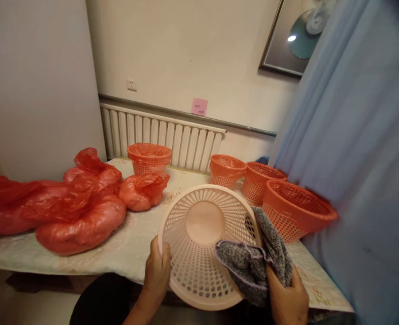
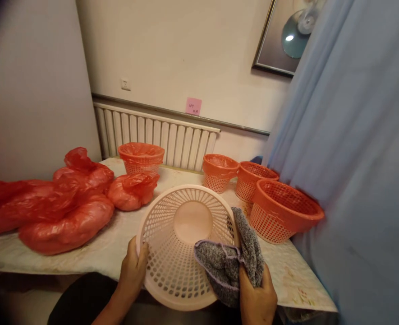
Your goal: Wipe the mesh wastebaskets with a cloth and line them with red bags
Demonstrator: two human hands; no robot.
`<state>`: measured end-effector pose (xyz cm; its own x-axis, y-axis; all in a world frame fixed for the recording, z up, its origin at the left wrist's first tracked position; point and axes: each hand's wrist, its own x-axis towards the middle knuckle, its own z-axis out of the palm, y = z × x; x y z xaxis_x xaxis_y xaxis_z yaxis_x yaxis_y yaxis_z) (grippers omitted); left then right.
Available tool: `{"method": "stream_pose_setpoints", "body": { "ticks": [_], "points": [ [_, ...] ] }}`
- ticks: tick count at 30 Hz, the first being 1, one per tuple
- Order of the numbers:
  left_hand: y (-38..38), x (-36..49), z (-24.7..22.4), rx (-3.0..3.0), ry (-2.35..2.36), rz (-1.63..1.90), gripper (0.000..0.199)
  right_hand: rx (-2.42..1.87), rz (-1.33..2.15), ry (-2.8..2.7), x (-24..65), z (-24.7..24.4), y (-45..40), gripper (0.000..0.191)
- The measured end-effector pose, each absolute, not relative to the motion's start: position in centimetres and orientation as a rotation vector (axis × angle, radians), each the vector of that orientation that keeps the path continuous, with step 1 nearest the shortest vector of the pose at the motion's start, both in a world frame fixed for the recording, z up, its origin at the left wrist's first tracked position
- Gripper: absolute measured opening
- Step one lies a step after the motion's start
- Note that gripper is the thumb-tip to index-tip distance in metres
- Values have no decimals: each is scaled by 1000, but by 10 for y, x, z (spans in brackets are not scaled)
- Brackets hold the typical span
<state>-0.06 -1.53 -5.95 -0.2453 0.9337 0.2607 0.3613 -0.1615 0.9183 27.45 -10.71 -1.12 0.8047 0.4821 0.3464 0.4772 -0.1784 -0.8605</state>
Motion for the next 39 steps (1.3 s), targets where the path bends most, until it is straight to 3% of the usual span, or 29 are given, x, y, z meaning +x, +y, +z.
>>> {"method": "stream_pose_setpoints", "body": {
  "ticks": [9, 20, 25, 31, 34, 39],
  "points": [
    [6, -17, -99, 1493, 1769, 979, 35, -1763, 157, -842, 264, -37, -105, 58],
    [34, -43, -103, 1722, 1821, 450, 34, -1645, 193, -1023, 249, -80, -92, 46],
    [20, -18, -73, 1838, 1593, 578, 33, -1635, 162, -1124, 247, -94, -92, 43],
    [6, 50, -30, 1656, 994, 879, 58, -1511, 168, -1195, 235, -104, -90, 35],
    [1, 85, -7, 1520, 754, 1033, 50, -1385, 219, -1292, 222, -110, -91, 35],
    [2, 110, 19, 1311, 963, 1253, 40, -1276, 484, -1449, 230, -113, -89, 36]
  ]
}}
